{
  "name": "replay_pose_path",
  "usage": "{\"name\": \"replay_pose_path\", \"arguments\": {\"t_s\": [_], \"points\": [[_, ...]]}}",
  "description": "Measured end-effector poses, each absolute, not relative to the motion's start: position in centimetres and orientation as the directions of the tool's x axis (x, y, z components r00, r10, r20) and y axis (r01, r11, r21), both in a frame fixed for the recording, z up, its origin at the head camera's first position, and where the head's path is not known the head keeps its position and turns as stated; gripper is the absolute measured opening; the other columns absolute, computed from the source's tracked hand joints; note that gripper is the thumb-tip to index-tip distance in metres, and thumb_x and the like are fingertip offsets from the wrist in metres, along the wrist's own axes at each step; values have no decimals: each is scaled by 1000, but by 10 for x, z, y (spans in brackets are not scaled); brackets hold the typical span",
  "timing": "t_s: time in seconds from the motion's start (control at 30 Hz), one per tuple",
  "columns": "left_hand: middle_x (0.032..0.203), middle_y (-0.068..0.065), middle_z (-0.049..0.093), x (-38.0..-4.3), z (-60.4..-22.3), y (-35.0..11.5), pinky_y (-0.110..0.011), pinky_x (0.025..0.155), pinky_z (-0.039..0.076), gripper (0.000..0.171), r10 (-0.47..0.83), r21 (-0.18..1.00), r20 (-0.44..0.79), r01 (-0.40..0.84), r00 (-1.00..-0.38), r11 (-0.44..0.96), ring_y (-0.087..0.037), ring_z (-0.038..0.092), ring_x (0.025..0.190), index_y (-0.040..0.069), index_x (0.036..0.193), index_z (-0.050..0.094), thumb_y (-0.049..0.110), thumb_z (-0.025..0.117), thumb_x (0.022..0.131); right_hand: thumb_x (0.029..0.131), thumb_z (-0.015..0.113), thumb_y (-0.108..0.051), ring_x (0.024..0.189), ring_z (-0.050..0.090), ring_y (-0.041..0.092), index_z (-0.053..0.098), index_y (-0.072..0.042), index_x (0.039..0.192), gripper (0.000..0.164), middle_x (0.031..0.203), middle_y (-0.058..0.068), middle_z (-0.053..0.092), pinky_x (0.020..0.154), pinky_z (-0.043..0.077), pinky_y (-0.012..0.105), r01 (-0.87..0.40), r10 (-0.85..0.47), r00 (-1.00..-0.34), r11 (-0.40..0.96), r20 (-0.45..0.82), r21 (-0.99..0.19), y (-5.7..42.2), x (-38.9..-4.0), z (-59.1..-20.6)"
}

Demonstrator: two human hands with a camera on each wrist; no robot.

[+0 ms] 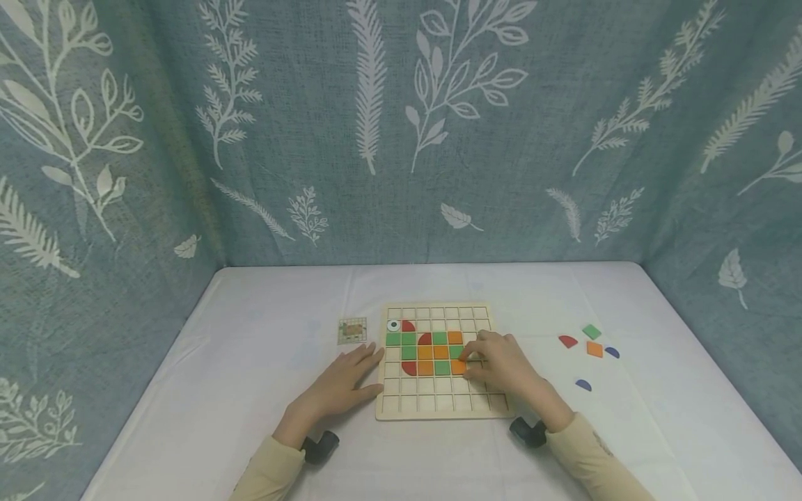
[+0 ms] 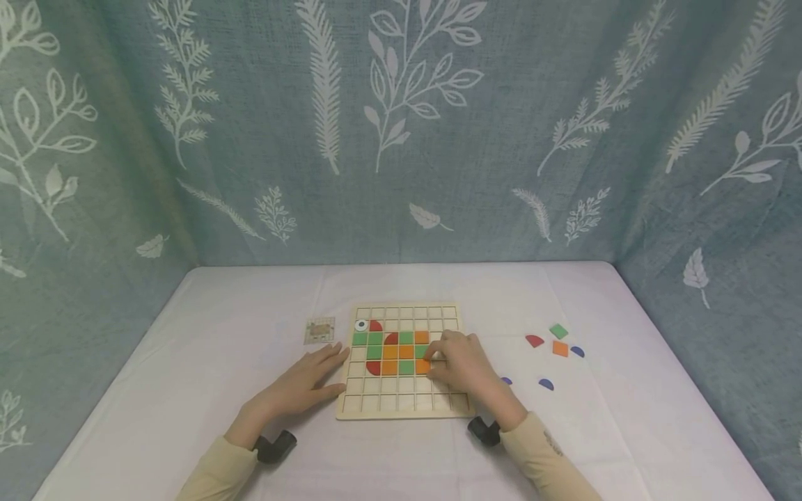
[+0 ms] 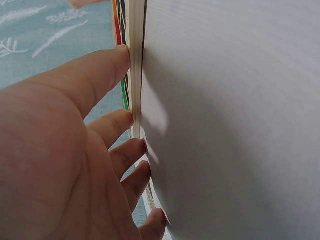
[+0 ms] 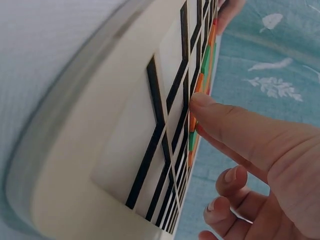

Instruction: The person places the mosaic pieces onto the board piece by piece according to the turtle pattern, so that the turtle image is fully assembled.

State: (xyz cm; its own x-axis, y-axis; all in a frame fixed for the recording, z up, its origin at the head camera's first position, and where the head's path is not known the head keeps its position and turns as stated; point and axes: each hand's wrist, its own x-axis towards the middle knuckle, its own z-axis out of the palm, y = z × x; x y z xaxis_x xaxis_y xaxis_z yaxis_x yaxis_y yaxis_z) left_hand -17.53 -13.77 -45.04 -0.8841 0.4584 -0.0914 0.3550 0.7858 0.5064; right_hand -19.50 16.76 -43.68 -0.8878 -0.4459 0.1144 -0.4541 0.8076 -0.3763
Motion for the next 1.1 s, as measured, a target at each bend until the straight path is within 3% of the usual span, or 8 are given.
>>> {"name": "replay_pose_path", "arguments": {"t_s": [0.37, 0.7, 1.1], "points": [[148, -15, 33, -174, -449, -137, -50, 115, 17, 62, 462, 510, -97, 354, -882, 784, -33, 26, 138, 9, 142, 38, 38, 57, 90, 71, 80, -25, 70, 48, 8, 72, -22, 89, 20, 76, -8, 54, 65, 31, 26, -430, -430, -898, 818, 89, -382, 173, -196, -436], [148, -16, 33, -173, -446, -138, -51, 115, 19, 61, 471, 501, -97, 366, -877, 784, -35, 27, 137, 8, 141, 38, 38, 56, 91, 72, 78, -23, 64, 41, 9, 72, -20, 91, 20, 73, -7, 50, 64, 31, 27, -383, -385, -920, 836, 78, -393, 191, -202, -433], [147, -15, 34, -172, -447, -138, -51, 115, 19, 61, 459, 507, -93, 354, -884, 786, -34, 27, 137, 7, 141, 39, 37, 57, 90, 75, 77, -21, 73, 49, 11, 71, -18, 94, 20, 78, -5, 55, 65, 33, 29, -337, -323, -941, 863, 102, -377, 224, -205, -436]]}}
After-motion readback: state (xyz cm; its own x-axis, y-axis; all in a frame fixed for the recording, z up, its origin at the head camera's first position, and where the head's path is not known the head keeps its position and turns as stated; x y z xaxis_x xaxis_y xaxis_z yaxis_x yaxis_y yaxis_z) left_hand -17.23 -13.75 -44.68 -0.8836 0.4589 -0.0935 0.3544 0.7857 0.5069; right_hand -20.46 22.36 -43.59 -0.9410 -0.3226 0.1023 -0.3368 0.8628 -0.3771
